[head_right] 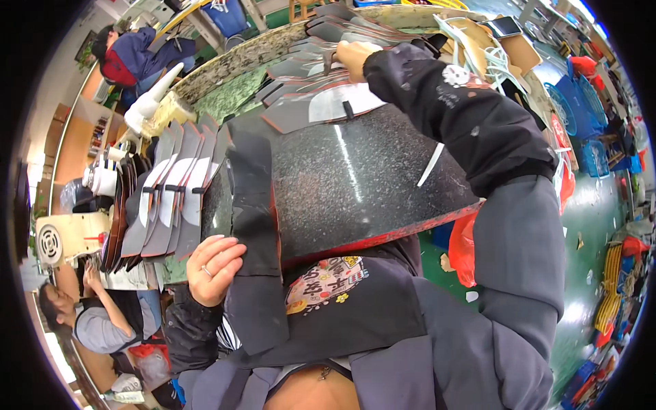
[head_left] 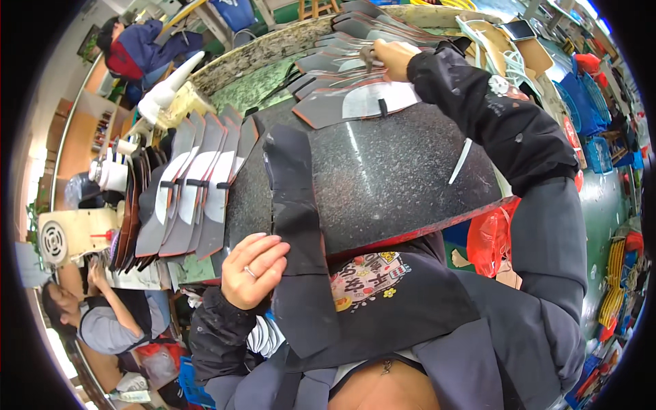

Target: The person hammers shoe uppers and material sheets together on a workbench using a hammer.

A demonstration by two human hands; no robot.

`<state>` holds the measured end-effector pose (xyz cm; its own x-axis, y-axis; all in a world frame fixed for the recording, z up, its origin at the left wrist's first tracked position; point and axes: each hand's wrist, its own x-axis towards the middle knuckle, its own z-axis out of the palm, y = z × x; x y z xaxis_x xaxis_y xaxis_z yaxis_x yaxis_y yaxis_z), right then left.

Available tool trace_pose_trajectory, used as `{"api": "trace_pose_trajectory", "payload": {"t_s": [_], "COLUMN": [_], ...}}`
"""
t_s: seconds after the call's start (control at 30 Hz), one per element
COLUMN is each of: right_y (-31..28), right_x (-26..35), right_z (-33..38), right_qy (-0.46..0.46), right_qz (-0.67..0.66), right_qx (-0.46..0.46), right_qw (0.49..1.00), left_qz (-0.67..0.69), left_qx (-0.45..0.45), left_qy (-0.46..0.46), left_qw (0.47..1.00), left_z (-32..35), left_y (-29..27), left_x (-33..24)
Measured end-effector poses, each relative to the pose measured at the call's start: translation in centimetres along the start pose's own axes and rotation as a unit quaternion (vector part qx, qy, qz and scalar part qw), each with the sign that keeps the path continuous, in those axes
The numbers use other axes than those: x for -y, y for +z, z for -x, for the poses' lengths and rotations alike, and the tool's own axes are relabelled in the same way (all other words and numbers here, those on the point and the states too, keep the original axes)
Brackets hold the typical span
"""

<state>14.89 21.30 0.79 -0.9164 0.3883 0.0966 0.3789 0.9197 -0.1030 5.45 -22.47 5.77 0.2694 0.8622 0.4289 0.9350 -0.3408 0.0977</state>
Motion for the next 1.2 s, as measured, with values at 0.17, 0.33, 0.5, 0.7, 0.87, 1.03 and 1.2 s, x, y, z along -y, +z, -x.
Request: {"api": "trace_pose_trajectory", "payload": {"t_s": [0.17, 0.33, 0.5, 0.7, 0.87, 1.03, 1.2], "right_y": [-1.1, -0.7, 0.5, -1.3, -0.8, -2.6, 0.3], "right_x": [4.8, 15.0, 16.9, 15.7, 14.9, 14.3, 14.8], "right_z": [2.6, 10.4, 12.7, 13.7, 13.4, 13.3, 18.1], "right_qy": [0.012, -0.043, 0.048, 0.027, -0.085, -0.007, -0.008], "right_qz": [-0.2, -0.527, -0.647, -0.657, -0.571, -0.586, -0.669], "right_qx": [-0.107, 0.034, 0.103, 0.167, 0.092, 0.405, 0.311], "right_qw": [0.974, 0.848, 0.754, 0.735, 0.811, 0.702, 0.675], "left_qz": [-0.035, -0.111, -0.102, -0.057, -0.147, -0.018, 0.084], "left_qx": [-0.029, -0.123, -0.135, -0.129, -0.113, -0.094, -0.099], "left_qy": [-0.027, 0.028, 0.053, 0.02, -0.015, 0.043, -0.072], "left_qw": [0.999, 0.986, 0.984, 0.99, 0.983, 0.994, 0.989], "left_z": [0.8, -2.3, -3.1, -1.7, -3.6, -4.6, -5.8], "left_y": [0.3, 3.8, 4.8, 4.5, 3.0, 1.2, 2.0], "left_x": [-0.7, -1.1, -1.6, -1.8, -0.6, -0.7, -2.7]}}
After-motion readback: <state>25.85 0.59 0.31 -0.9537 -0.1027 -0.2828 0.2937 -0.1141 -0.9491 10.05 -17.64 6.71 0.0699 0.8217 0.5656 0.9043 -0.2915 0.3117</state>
